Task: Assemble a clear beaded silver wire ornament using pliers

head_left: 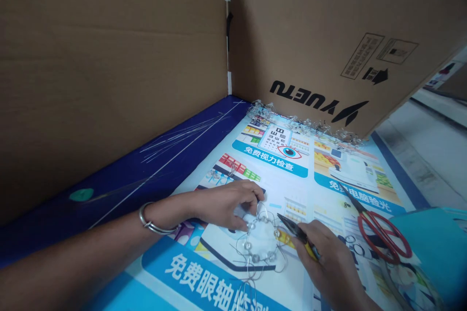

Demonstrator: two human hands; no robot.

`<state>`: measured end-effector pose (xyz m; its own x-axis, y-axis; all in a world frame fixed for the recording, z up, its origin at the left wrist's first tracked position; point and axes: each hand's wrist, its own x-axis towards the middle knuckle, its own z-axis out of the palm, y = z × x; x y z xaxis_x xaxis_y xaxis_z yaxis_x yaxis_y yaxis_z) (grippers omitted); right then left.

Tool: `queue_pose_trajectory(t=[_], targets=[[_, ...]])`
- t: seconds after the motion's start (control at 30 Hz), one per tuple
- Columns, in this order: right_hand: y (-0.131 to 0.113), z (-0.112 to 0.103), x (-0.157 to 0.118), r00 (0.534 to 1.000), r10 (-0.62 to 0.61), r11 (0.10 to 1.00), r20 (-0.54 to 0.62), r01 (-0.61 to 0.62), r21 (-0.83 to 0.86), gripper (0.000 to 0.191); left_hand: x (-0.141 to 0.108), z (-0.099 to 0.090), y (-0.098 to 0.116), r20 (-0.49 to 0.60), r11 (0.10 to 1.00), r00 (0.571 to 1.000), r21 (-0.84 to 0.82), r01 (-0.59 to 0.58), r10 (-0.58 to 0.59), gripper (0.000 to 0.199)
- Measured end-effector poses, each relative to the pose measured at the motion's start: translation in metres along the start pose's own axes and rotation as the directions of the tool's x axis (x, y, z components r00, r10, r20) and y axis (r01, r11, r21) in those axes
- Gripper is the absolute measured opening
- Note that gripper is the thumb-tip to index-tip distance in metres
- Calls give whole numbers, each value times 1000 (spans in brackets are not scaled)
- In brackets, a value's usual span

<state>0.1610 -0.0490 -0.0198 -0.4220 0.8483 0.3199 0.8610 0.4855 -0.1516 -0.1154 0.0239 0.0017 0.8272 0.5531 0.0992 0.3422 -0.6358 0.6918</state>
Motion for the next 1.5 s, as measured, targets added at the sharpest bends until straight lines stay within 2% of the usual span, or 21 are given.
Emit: queue_pose_trajectory(t=[0.13, 0.3, 0.47, 0.57, 0.67, 0.87, 0.97, 1.17, 1.33, 1.5], targets=[[0, 0, 0, 1000, 4, 999, -6, -4, 51, 21, 0, 0, 1, 7, 1000, 1000, 4, 12, -12, 27], [-1, -2, 2, 999, -3, 987, 43, -4, 161, 18, 0, -1, 0, 10, 1000, 1000, 12, 9, -9, 26], [-1, -7, 7, 989, 99, 967, 110, -122, 224, 17, 1, -1, 1, 12, 1000, 1000, 9, 6, -6, 25], [3, -10, 9, 980, 160, 970, 119, -178, 165, 17, 1, -2, 1, 5, 1000, 1000, 4, -8, 8, 26], [8, -14, 8, 972, 174, 982, 158, -184, 52, 17, 1, -2, 1, 4, 1000, 1000, -3, -7, 7, 26], [18, -18, 5, 978, 46, 990, 204, -17, -143, 25, 1, 0, -2, -7, 1000, 1000, -11, -10, 10, 27], [16, -18, 5, 983, 57, 975, 174, -18, -220, 28, 1, 0, -2, -13, 1000, 1000, -14, -21, 21, 27], [11, -13, 10, 991, -1, 970, 135, 34, -240, 37, 0, 0, -2, -15, 1000, 1000, -18, -17, 17, 28], [14, -7, 14, 989, -27, 972, 145, 60, -229, 44, 0, 0, -3, -20, 999, 999, -22, -29, 29, 28], [12, -8, 16, 993, -30, 971, 111, 55, -231, 45, 1, 1, -4, -27, 999, 999, -18, -38, 37, 27]])
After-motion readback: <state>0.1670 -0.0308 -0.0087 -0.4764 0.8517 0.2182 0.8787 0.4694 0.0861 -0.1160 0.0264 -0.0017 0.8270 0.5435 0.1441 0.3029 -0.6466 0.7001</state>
